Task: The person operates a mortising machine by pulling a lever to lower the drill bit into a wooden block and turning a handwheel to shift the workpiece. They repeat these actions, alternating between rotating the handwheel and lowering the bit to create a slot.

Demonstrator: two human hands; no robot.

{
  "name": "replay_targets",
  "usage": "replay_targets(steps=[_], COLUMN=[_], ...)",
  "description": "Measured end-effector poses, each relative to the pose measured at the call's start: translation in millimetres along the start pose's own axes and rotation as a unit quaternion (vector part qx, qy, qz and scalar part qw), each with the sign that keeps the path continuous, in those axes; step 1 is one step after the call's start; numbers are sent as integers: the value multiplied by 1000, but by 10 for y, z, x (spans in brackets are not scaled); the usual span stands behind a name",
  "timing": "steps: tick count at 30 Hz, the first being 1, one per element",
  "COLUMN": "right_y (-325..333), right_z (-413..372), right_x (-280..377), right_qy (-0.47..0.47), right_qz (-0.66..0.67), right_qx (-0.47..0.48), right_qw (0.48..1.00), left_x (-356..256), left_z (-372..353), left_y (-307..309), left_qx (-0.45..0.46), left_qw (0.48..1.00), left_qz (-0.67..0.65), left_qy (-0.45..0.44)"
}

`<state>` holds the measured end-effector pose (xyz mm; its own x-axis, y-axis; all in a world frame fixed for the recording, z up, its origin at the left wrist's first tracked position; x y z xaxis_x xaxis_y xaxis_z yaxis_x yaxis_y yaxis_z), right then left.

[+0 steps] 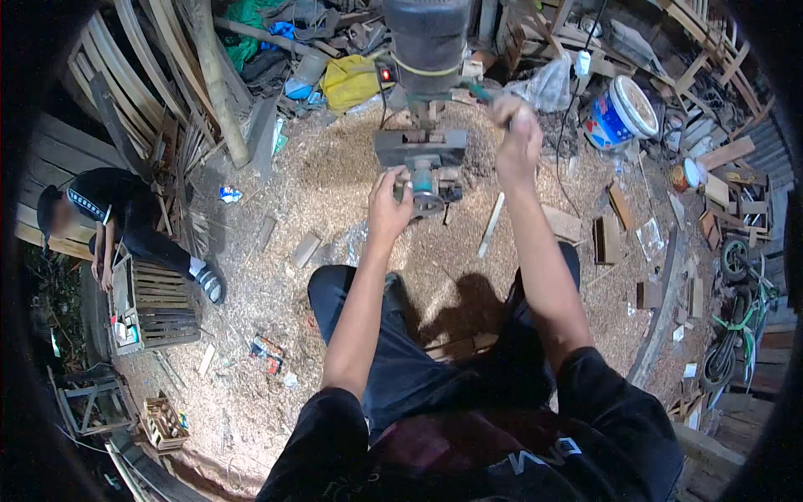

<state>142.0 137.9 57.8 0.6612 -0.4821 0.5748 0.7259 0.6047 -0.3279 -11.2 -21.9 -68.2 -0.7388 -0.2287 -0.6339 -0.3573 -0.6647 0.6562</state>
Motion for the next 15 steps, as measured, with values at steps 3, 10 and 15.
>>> replay_targets(steps=[3,10,15], right_y=[-134,22,352], right_z=[348,481,-437], right_x=[59,-110,-655], right_qy=[22,-44,-140], right_qz=[-124,-205,-255], right_qx=[12,-4,40], right_qw=[992,978,956], left_x=[124,564,956], left_z=[-130,-423,-657], left_y=[-87,-499,-862], left_qx=[33,133,221], left_qw=[999,973,932], left_qz=[23,182,258], left_qy=[4,41,128])
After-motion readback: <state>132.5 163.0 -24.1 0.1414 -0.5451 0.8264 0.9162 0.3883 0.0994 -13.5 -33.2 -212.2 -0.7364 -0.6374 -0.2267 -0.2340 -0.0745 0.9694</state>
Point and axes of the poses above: each hand's wrist, its own z-axis towards the middle knuckle, its own y-axis out of the back of the hand, x = y × z, the point moved 3 cm from there along z, towards the middle knuckle, and after that the axes turned 15 degrees about z, right-handed, at the moved point
